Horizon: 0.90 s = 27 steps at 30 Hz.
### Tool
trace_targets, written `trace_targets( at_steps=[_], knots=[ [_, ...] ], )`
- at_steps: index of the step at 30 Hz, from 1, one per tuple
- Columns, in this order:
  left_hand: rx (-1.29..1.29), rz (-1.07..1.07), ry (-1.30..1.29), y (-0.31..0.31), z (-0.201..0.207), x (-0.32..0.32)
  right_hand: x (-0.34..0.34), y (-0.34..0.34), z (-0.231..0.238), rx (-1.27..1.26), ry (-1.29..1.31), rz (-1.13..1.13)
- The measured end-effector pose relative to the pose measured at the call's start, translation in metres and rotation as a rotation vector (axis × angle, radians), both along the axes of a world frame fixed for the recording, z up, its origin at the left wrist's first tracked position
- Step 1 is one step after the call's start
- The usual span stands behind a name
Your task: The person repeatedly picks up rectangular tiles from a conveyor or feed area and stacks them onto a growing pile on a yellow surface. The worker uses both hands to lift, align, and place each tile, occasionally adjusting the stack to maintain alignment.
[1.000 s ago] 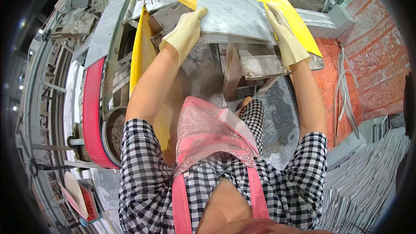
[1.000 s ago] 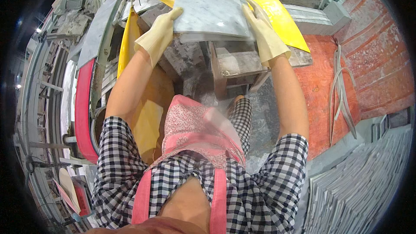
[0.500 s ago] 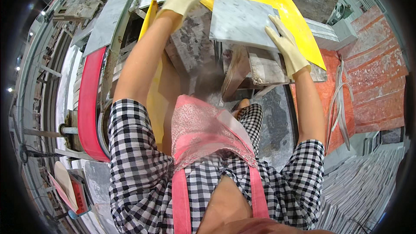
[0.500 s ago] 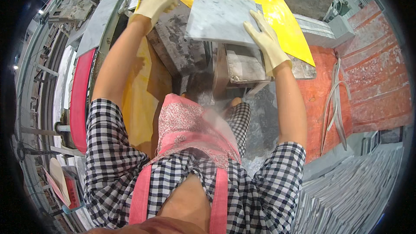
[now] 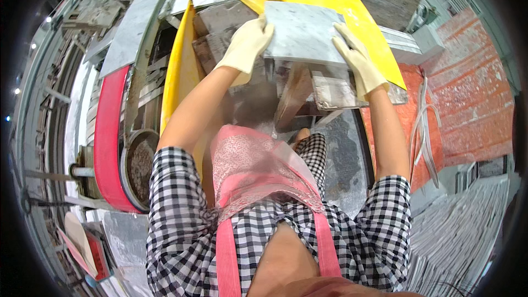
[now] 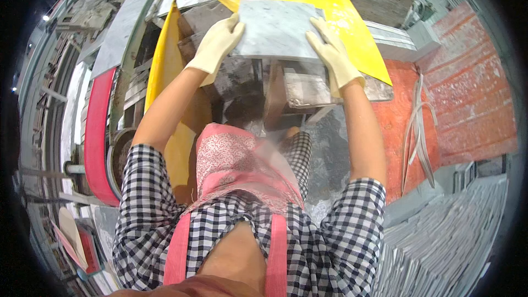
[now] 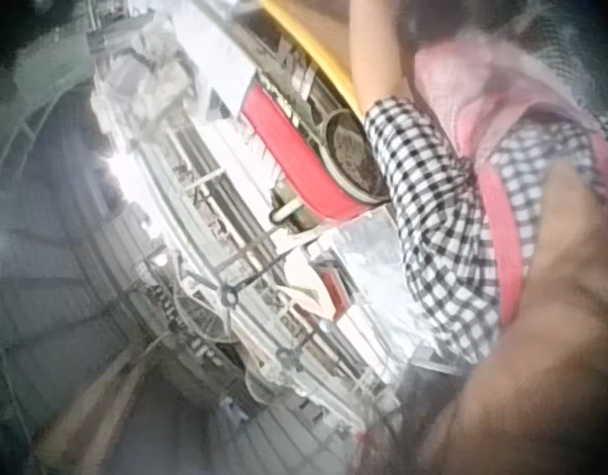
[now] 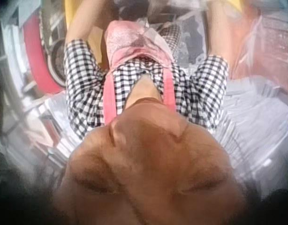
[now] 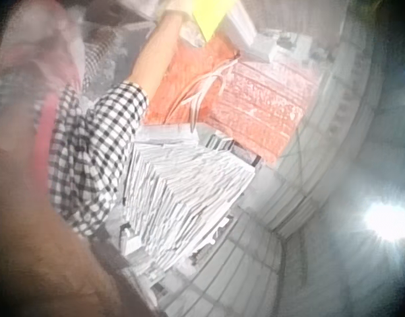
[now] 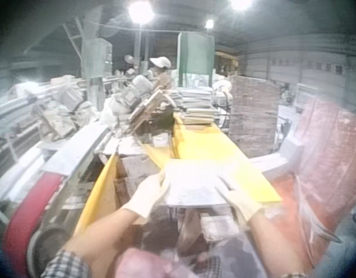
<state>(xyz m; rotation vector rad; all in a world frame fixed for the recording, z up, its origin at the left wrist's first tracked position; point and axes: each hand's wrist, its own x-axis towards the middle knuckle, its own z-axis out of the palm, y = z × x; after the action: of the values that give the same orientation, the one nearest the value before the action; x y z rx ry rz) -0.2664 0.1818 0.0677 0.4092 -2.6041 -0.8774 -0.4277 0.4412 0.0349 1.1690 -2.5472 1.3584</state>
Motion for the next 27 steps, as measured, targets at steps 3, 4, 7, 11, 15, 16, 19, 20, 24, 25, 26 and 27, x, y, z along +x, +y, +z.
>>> trace_targets(
  at_steps=[3,4,7,11,15,16,19,20,24,25,26,27],
  knots=[
    [0.012,0.035,-0.143,0.015,-0.002,0.005,0.001,0.002,0.001,-0.068,-0.004,0.0],
    [0.011,0.067,-0.175,0.02,-0.002,0.01,0.003,0.001,0.003,-0.085,-0.029,0.015],
    [0.068,0.084,-0.008,0.035,-0.001,0.016,0.009,0.005,0.008,-0.065,-0.058,-0.049],
    [0.352,0.006,0.023,0.037,0.0,0.014,0.014,0.006,0.002,-0.225,-0.254,-0.12],
    [0.201,-0.001,0.049,0.021,-0.005,0.009,0.007,-0.001,0.002,-0.057,-0.031,-0.1],
    [0.169,-0.014,0.031,0.017,-0.007,0.007,0.006,-0.001,0.004,-0.009,0.101,-0.13],
    [0.216,-0.029,0.034,0.014,-0.011,-0.001,0.009,0.009,0.019,0.223,0.091,-0.054],
    [0.22,-0.063,0.043,0.015,-0.013,-0.003,0.012,0.011,0.022,0.235,0.07,-0.063],
    [0.253,-0.107,0.043,0.028,-0.01,-0.011,0.032,0.035,0.042,0.401,0.354,0.054],
    [0.265,-0.122,0.056,0.03,-0.01,-0.01,0.036,0.036,0.043,0.46,0.509,0.098],
    [0.262,-0.093,0.038,0.031,-0.008,-0.008,0.036,0.037,0.047,0.387,0.784,0.223],
    [0.312,-0.106,0.063,0.032,-0.008,-0.005,0.037,0.036,0.048,0.387,0.622,0.18]
  ],
)
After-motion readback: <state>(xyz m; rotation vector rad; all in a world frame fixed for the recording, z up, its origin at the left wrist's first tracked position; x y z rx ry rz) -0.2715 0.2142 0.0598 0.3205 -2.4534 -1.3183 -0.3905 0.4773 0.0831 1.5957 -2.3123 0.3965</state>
